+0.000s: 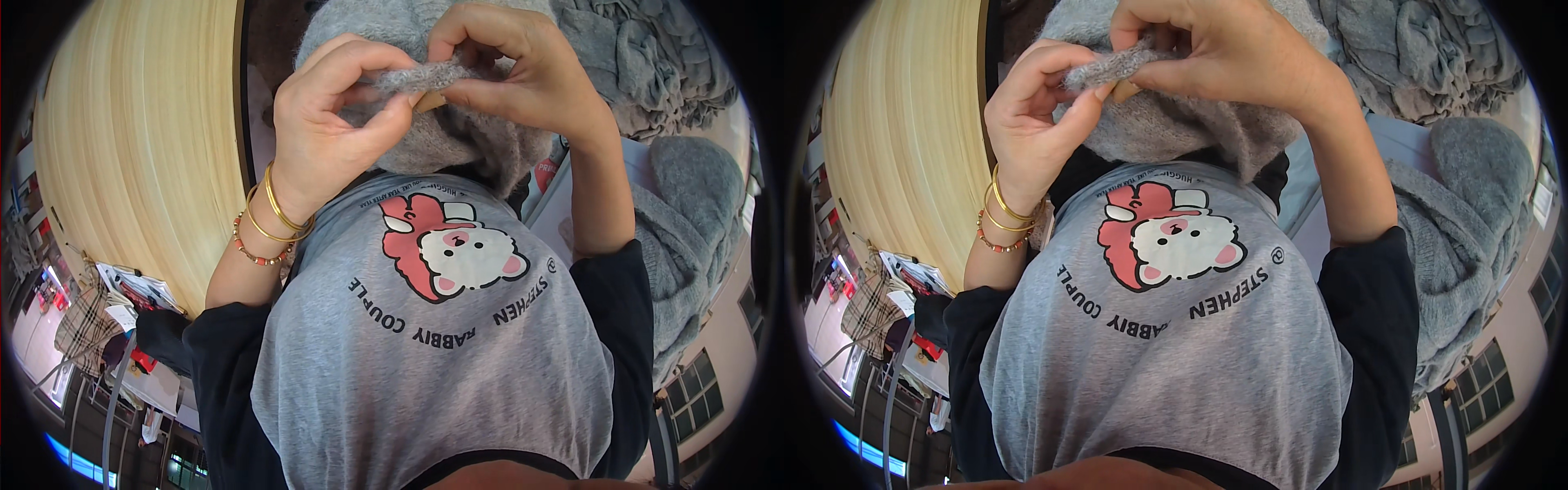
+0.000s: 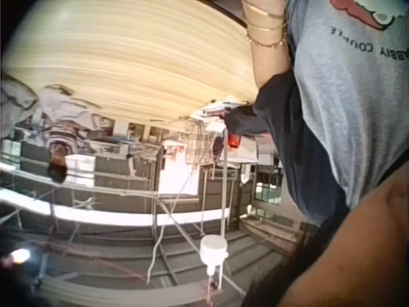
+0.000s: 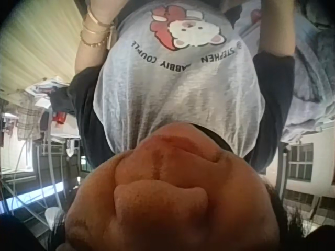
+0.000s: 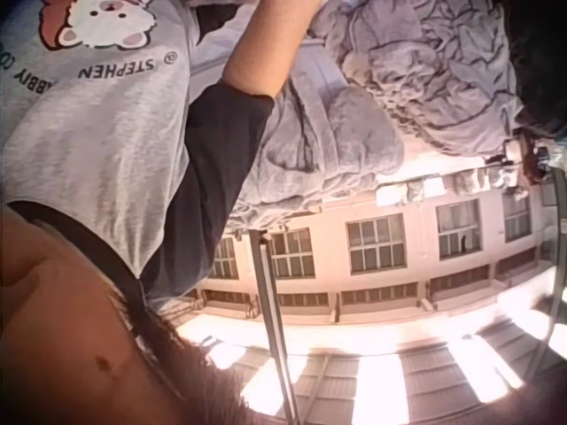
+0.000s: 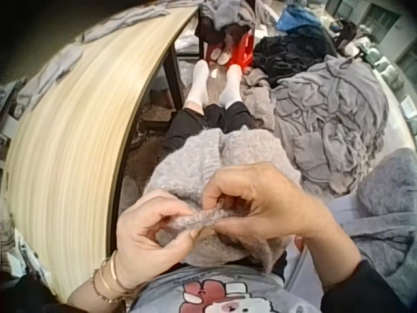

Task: Applying small silver labels or tags to fuzzy gray garments on a production table.

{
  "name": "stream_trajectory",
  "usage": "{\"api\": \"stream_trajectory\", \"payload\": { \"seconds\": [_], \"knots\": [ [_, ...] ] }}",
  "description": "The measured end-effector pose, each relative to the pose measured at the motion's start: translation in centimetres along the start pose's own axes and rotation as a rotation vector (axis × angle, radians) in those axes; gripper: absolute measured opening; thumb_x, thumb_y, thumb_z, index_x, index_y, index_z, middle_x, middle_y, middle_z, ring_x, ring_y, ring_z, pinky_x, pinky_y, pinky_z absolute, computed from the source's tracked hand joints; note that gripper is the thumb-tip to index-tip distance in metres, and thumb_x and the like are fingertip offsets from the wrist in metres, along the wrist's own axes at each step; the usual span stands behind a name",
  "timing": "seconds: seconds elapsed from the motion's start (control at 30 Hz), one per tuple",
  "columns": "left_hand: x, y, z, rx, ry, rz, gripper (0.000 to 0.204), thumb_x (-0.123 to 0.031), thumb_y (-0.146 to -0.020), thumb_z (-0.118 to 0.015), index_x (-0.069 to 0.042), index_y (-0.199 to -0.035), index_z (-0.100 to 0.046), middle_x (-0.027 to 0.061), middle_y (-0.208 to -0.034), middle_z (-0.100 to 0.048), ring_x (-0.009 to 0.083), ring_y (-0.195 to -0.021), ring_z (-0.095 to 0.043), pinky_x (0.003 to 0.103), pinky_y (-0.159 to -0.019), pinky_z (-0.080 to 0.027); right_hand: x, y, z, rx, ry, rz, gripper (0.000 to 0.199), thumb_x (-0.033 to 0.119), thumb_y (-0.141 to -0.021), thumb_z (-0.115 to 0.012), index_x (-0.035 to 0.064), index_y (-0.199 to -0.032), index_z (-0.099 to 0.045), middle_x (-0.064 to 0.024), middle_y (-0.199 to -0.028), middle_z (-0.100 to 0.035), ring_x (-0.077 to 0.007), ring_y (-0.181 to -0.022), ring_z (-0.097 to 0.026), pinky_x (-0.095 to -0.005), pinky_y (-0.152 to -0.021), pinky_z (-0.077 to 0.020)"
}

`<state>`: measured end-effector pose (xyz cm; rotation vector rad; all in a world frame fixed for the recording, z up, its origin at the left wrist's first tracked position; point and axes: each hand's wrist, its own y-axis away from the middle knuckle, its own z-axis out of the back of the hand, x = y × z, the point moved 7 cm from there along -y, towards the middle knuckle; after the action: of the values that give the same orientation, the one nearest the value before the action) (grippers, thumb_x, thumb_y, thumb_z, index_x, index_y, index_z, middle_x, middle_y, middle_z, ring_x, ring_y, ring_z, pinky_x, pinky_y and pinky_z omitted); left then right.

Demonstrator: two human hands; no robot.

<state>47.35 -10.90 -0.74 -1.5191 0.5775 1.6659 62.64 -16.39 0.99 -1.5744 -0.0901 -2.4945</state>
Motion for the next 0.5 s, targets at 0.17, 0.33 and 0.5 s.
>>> {"api": "stream_trajectory", "payload": {
  "seconds": [0.17,0.33,0.5],
  "knots": [
    [-0.2,-0.2,0.0,-0.059,-0.028,-0.005,0.025,0.004,-0.076,-0.072,-0.003,-0.1,-0.07,0.0018,-0.093,-0.062,0.0089,-0.082,-0.063,0.021,-0.071,-0.056,-0.9,0.8,-0.4,-0.026,-0.103,-0.072,0.023,0.008,-0.077,-0.077,0.0023,-0.095,-0.065,-0.0033,-0.083,-0.063,-0.0113,-0.071,-0.057,-0.0249,-0.064,-0.0457],
    [-0.2,-0.1,-0.4,-0.042,0.097,0.039,0.025,0.005,-0.074,-0.072,-0.001,-0.098,-0.07,0.0032,-0.087,-0.063,0.0103,-0.08,-0.064,0.023,-0.066,-0.056,-0.9,0.9,-0.7,-0.009,-0.162,-0.007,0.02,0.007,-0.079,-0.077,0.0017,-0.094,-0.065,-0.0028,-0.084,-0.065,-0.0095,-0.072,-0.057,-0.0239,-0.065,-0.046],
    [-2.2,-0.2,-0.2,0.01,-0.207,-0.196,0.026,0.005,-0.069,-0.072,-0.002,-0.093,-0.07,0.0066,-0.085,-0.066,0.0158,-0.075,-0.066,0.024,-0.064,-0.054,0.1,1.4,-0.4,-0.039,-0.056,0.037,0.019,0.003,-0.076,-0.075,0.0017,-0.092,-0.065,-0.0052,-0.087,-0.066,-0.011,-0.077,-0.062,-0.0246,-0.067,-0.0487]
  ]
}}
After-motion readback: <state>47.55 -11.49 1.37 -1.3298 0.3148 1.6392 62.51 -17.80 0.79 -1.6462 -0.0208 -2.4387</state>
